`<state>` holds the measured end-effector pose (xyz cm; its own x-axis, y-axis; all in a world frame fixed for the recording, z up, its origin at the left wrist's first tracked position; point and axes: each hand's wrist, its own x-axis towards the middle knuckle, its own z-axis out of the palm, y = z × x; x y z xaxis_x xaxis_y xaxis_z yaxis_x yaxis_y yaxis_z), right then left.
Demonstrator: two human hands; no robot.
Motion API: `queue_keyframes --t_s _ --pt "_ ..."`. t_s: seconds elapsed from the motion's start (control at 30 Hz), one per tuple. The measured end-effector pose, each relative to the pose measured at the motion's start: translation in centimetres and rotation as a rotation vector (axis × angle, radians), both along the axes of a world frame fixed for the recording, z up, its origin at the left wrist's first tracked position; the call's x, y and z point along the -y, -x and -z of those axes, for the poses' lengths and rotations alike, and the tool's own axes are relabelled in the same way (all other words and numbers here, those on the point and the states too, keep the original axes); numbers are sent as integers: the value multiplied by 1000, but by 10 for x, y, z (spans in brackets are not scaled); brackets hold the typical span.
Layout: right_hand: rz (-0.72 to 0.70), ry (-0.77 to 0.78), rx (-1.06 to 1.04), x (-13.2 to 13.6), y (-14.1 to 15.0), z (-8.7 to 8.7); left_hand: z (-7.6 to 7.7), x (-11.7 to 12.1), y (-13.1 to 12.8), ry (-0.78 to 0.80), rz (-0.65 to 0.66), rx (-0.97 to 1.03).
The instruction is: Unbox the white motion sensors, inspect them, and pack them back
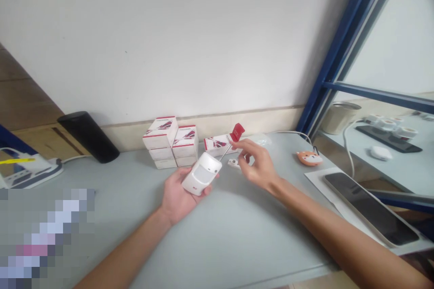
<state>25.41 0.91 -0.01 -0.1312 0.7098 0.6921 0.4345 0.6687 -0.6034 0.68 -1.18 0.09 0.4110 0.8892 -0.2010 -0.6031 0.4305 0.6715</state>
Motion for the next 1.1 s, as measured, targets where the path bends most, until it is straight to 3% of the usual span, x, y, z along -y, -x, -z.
queue_keyframes --t_s 0.13,0.3,0.43,0.5,0.57,0.63,0.7,0.87,0.97,1.1 --pt "-100 51 100 6 10 5 0 0 1 -6 -3 -10" --pt "-119 68 93 8 13 10 -4 1 -1 -7 -25 -32" --pt "-130 16 170 6 5 1 -8 2 -4 -6 -46 -27" --pt "-58 -48 270 1 -6 -8 -8 3 -6 11 -44 -13" --pt "137 -73 322 -9 -22 -15 -9 4 -9 19 -42 2" --pt "365 -28 350 -23 -39 -15 -9 4 -10 22 -46 12" --pt "466 14 466 -37 -56 -7 -9 3 -10 31 -58 11" --pt "486 76 570 -63 -86 19 -8 0 -8 40 -79 19" --pt "519 68 540 -68 -94 22 -7 0 -8 65 -95 27" --pt "458 59 558 -67 -90 25 -4 0 -7 68 -72 35"
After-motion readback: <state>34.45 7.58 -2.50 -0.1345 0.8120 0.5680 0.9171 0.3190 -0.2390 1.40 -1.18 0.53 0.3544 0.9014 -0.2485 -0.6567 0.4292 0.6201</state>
